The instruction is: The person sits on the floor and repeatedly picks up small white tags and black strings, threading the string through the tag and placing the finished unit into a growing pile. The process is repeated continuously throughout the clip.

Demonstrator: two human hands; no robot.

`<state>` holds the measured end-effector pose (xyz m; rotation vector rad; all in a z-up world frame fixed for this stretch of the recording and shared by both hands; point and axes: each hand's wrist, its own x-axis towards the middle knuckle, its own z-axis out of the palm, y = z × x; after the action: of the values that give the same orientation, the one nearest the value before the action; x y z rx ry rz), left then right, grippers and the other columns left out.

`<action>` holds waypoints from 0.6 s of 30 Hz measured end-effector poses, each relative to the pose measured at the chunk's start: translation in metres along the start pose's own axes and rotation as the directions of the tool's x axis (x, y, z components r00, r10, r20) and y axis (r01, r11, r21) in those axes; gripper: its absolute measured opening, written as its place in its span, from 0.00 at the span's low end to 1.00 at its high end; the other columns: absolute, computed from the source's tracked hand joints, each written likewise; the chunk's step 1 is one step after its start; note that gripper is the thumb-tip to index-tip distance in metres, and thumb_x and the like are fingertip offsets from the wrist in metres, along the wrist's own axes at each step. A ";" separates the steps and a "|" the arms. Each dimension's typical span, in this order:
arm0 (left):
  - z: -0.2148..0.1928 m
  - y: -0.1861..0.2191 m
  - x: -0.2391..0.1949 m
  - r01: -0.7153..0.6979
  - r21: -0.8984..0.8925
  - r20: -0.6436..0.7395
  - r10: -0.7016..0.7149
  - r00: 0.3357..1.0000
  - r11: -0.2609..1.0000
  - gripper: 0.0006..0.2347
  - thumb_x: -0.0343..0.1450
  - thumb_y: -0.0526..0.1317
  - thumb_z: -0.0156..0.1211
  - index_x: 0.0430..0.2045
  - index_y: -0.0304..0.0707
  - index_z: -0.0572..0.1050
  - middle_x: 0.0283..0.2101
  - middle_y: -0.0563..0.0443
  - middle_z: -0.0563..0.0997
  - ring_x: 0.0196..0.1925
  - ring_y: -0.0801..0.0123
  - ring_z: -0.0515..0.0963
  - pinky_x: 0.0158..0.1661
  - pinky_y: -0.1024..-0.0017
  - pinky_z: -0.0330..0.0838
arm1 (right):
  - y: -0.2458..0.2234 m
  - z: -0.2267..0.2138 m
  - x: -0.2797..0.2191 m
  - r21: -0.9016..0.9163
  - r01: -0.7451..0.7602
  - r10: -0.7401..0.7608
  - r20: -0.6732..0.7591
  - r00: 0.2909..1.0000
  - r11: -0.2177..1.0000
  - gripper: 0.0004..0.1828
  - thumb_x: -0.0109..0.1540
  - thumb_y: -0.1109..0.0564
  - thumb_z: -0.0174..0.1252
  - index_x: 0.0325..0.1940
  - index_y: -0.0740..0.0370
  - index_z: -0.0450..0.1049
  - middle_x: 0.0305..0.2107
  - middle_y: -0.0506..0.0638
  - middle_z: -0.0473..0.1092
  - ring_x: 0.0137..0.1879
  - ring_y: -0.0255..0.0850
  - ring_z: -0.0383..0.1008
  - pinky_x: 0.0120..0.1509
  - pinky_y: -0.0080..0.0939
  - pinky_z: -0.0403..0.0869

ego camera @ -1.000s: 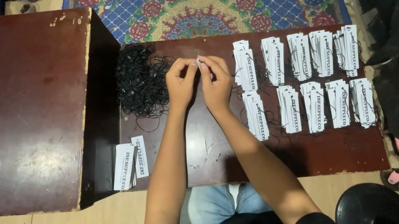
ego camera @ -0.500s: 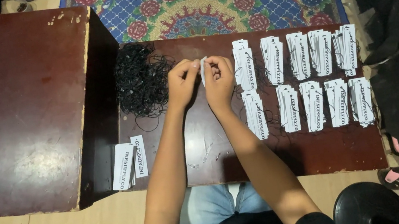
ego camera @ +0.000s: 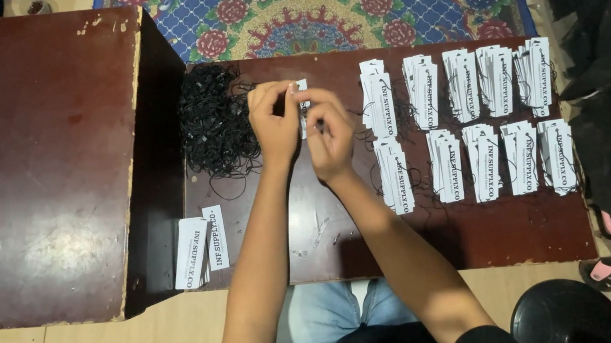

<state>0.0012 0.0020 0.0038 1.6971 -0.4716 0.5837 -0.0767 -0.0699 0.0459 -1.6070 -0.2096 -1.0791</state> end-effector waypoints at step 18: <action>0.012 -0.031 -0.007 0.343 -0.379 -0.103 -0.407 0.908 0.860 0.04 0.72 0.31 0.63 0.36 0.36 0.84 0.30 0.50 0.83 0.24 0.80 0.78 0.25 0.82 0.78 | 0.030 0.008 -0.021 -0.412 -0.161 0.139 -0.082 0.987 0.897 0.16 0.57 0.67 0.67 0.46 0.60 0.72 0.44 0.49 0.67 0.43 0.49 0.76 0.45 0.45 0.75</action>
<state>0.0159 -0.0041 -0.0258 1.3266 -0.0945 0.3335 -0.0658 -0.0651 0.0105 -1.9381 0.1940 -1.0905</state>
